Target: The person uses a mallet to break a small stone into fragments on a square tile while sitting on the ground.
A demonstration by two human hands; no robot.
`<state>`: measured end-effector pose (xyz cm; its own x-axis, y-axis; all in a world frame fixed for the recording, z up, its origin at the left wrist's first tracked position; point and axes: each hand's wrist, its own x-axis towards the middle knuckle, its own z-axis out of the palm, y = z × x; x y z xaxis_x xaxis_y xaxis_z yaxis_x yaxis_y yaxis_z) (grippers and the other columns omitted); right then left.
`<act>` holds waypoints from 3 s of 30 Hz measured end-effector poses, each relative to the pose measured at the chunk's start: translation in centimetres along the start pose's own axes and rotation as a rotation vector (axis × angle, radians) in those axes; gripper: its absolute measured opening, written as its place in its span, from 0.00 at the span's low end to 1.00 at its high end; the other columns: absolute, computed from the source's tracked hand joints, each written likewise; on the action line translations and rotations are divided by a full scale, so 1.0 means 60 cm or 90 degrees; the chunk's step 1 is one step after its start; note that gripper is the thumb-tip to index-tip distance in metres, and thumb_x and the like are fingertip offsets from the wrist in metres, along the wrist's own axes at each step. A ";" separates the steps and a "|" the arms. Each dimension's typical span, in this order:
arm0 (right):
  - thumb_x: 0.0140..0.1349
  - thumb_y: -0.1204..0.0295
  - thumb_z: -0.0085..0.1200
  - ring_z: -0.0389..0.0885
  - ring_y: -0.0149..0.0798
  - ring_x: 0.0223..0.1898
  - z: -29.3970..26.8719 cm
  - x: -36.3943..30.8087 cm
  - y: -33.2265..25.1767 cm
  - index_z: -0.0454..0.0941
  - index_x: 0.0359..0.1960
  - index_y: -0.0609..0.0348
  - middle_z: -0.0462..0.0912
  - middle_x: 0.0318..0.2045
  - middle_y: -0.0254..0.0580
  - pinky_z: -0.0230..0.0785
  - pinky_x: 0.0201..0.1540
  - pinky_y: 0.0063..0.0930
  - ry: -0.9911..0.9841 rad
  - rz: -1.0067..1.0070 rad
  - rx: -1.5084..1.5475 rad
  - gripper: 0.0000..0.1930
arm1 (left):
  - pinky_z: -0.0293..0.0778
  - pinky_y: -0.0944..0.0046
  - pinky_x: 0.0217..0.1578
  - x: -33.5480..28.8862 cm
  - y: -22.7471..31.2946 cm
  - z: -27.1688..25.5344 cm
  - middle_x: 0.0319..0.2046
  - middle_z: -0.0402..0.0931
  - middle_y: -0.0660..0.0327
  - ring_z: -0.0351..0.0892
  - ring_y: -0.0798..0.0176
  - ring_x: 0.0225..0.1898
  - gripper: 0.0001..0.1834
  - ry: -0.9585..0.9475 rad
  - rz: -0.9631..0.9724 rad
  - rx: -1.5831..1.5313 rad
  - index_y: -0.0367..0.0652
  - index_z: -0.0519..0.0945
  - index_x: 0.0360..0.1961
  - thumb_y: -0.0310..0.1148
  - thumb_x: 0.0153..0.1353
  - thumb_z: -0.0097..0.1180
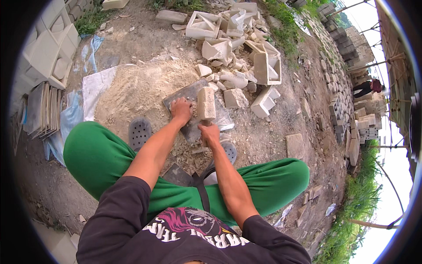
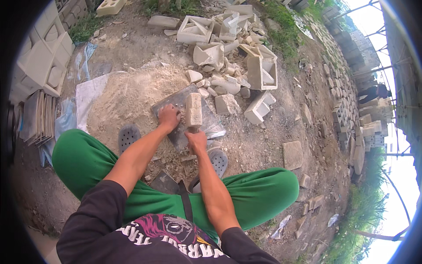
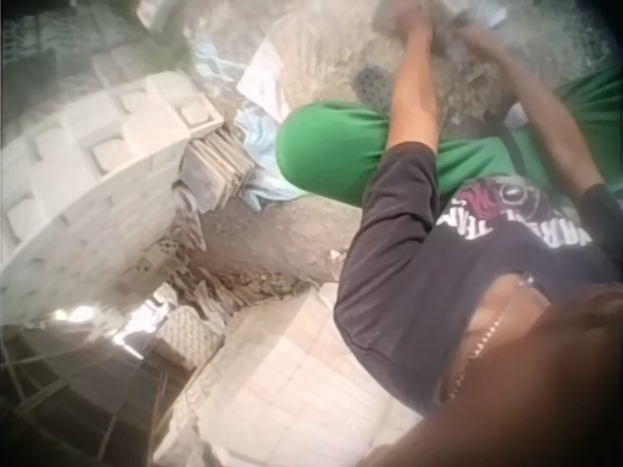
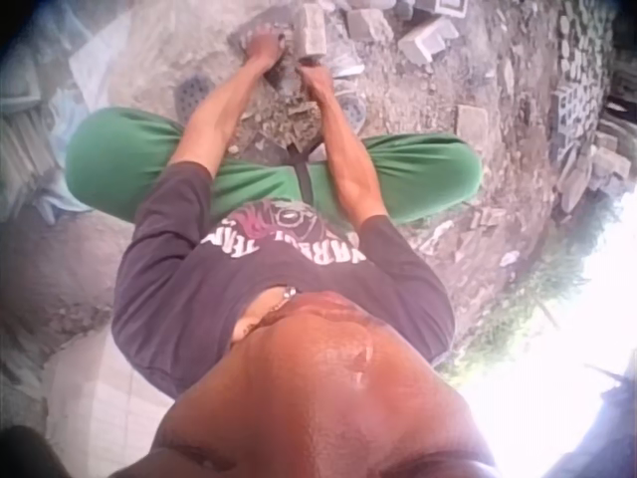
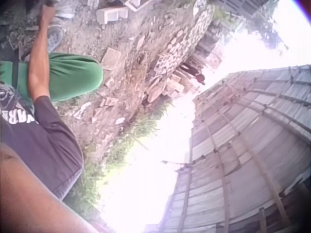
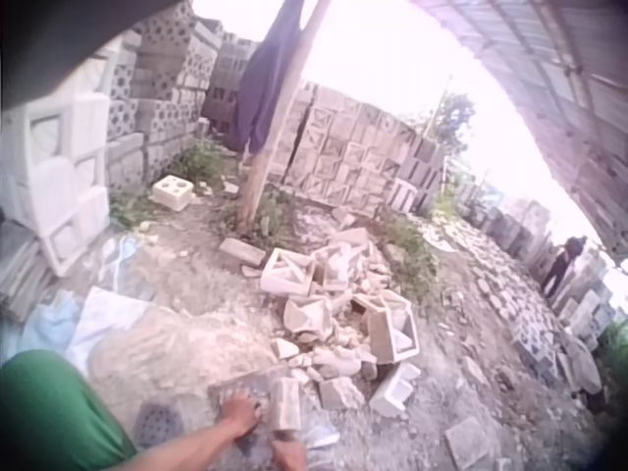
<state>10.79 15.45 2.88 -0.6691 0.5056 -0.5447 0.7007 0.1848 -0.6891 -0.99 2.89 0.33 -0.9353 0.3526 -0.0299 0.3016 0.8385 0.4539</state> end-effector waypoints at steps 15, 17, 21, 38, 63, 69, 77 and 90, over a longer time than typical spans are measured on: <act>0.47 0.54 0.68 0.88 0.45 0.30 -0.018 0.002 0.010 0.85 0.40 0.66 0.87 0.28 0.52 0.79 0.39 0.38 0.019 0.003 -0.066 0.27 | 0.66 0.50 0.56 0.018 0.023 -0.003 0.44 0.79 0.58 0.75 0.54 0.53 0.13 -0.025 -0.007 0.023 0.53 0.88 0.40 0.45 0.60 0.60; 0.51 0.64 0.67 0.82 0.38 0.17 -0.023 0.003 0.011 0.84 0.30 0.67 0.83 0.20 0.44 0.76 0.22 0.34 0.064 -0.007 0.052 0.15 | 0.65 0.50 0.56 0.025 0.023 -0.002 0.44 0.79 0.58 0.75 0.55 0.53 0.13 -0.021 -0.016 0.007 0.52 0.88 0.39 0.45 0.60 0.60; 0.52 0.64 0.67 0.83 0.38 0.18 -0.034 -0.018 0.000 0.84 0.29 0.66 0.83 0.20 0.43 0.76 0.21 0.34 0.068 0.015 0.101 0.14 | 0.64 0.51 0.58 0.001 0.010 -0.019 0.42 0.80 0.60 0.76 0.57 0.52 0.11 -0.003 0.195 -0.013 0.51 0.87 0.35 0.43 0.57 0.62; 0.48 0.56 0.68 0.89 0.48 0.39 -0.032 0.007 0.029 0.86 0.43 0.64 0.89 0.37 0.52 0.78 0.47 0.38 0.032 0.056 -0.006 0.25 | 0.61 0.50 0.62 0.007 -0.002 -0.009 0.44 0.79 0.63 0.74 0.59 0.55 0.12 0.098 0.212 -0.001 0.54 0.86 0.41 0.41 0.57 0.63; 0.53 0.63 0.66 0.81 0.37 0.17 -0.011 -0.010 -0.008 0.83 0.32 0.67 0.81 0.18 0.41 0.74 0.21 0.33 0.049 -0.092 0.089 0.16 | 0.63 0.49 0.56 -0.015 -0.019 -0.011 0.43 0.77 0.59 0.74 0.55 0.52 0.18 0.046 0.144 0.054 0.52 0.83 0.43 0.45 0.52 0.62; 0.52 0.63 0.67 0.81 0.36 0.17 0.006 -0.002 0.046 0.83 0.32 0.67 0.81 0.18 0.41 0.74 0.22 0.34 0.049 -0.027 0.004 0.16 | 0.62 0.48 0.57 -0.008 -0.002 0.001 0.43 0.78 0.59 0.74 0.55 0.51 0.11 0.052 0.160 0.042 0.55 0.85 0.40 0.42 0.56 0.62; 0.48 0.57 0.69 0.87 0.42 0.23 -0.023 -0.009 0.008 0.84 0.36 0.68 0.86 0.24 0.49 0.78 0.30 0.36 0.002 0.001 -0.016 0.24 | 0.63 0.49 0.57 -0.004 0.001 -0.008 0.41 0.78 0.63 0.76 0.58 0.50 0.10 -0.005 0.158 0.085 0.58 0.88 0.42 0.41 0.60 0.61; 0.48 0.57 0.67 0.89 0.49 0.30 -0.002 0.000 0.007 0.85 0.34 0.70 0.87 0.27 0.58 0.79 0.38 0.41 0.015 -0.062 -0.203 0.23 | 0.65 0.51 0.56 -0.008 -0.029 -0.003 0.41 0.80 0.62 0.77 0.56 0.49 0.16 0.135 0.158 -0.039 0.49 0.84 0.42 0.42 0.54 0.62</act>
<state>11.13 15.64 2.65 -0.7331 0.4916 -0.4699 0.6787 0.4851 -0.5514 -1.08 1.19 -0.31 -0.8540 0.4437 0.2717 0.5199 0.7085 0.4772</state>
